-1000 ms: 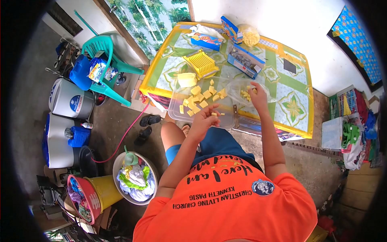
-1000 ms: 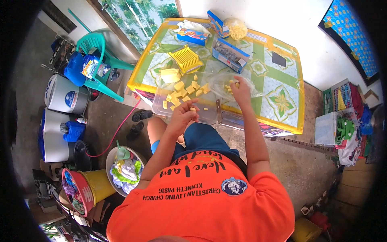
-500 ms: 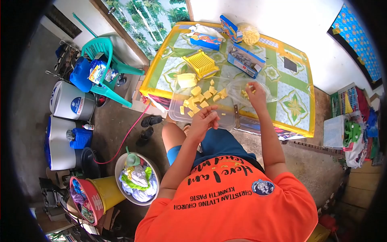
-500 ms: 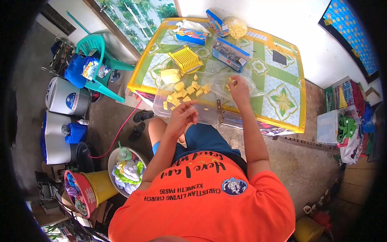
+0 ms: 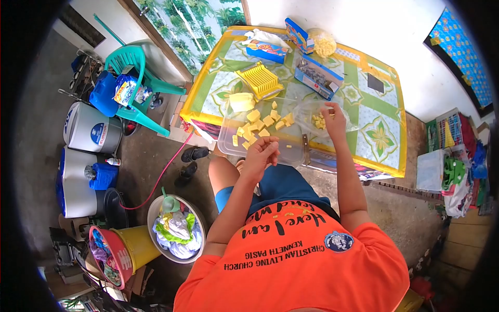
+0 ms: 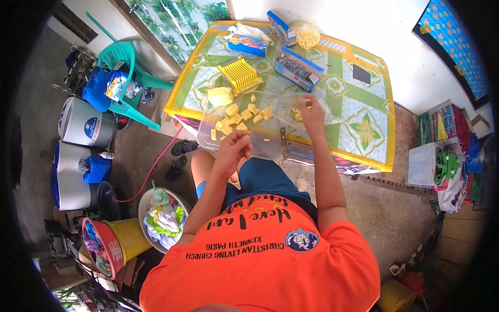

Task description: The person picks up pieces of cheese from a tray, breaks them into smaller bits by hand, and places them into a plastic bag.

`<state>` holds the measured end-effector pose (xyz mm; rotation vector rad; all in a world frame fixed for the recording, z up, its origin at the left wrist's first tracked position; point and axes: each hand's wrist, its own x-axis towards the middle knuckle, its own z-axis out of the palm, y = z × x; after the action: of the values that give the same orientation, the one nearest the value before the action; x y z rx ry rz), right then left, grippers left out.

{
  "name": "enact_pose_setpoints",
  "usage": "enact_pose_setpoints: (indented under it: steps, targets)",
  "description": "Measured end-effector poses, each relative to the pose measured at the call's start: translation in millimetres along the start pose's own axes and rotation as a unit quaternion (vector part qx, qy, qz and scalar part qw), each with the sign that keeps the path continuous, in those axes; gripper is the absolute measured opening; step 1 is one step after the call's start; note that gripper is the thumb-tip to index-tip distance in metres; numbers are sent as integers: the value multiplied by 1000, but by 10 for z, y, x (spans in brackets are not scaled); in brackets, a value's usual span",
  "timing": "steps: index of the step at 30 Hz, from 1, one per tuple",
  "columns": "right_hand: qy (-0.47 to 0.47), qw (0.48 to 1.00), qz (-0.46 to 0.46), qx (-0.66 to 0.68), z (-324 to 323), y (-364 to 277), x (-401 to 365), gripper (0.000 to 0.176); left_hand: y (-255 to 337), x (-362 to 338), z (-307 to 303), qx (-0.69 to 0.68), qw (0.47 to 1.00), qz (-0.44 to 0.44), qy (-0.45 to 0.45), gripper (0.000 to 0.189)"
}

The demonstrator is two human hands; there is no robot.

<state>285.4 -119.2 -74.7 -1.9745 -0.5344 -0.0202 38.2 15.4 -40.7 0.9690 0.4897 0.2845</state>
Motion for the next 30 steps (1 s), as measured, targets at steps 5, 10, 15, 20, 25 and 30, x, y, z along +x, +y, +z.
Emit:
enact_pose_setpoints:
  steps: [5,10,15,20,25,30]
  targets:
    - [7,1000,-14,23,-44,181,86,24,-11,4,46,-17,1000,-3,21,24]
    - [-94,993,-25,-69,-146,257,15,25,-32,19,14,-5,1000,-9,2,23]
    - [-197,965,-17,-171,-214,74,-152,27,-38,22,33,5,1000,-7,10,22]
    - [-171,958,-29,-229,-125,241,-186,25,-46,20,40,-2,1000,-16,16,19]
    - [-171,963,-29,-207,-133,168,-213,24,-35,37,9,-41,999,-29,6,20]
    - [-128,976,-58,-167,-50,282,-238,24,-4,26,40,-92,995,-24,-1,18]
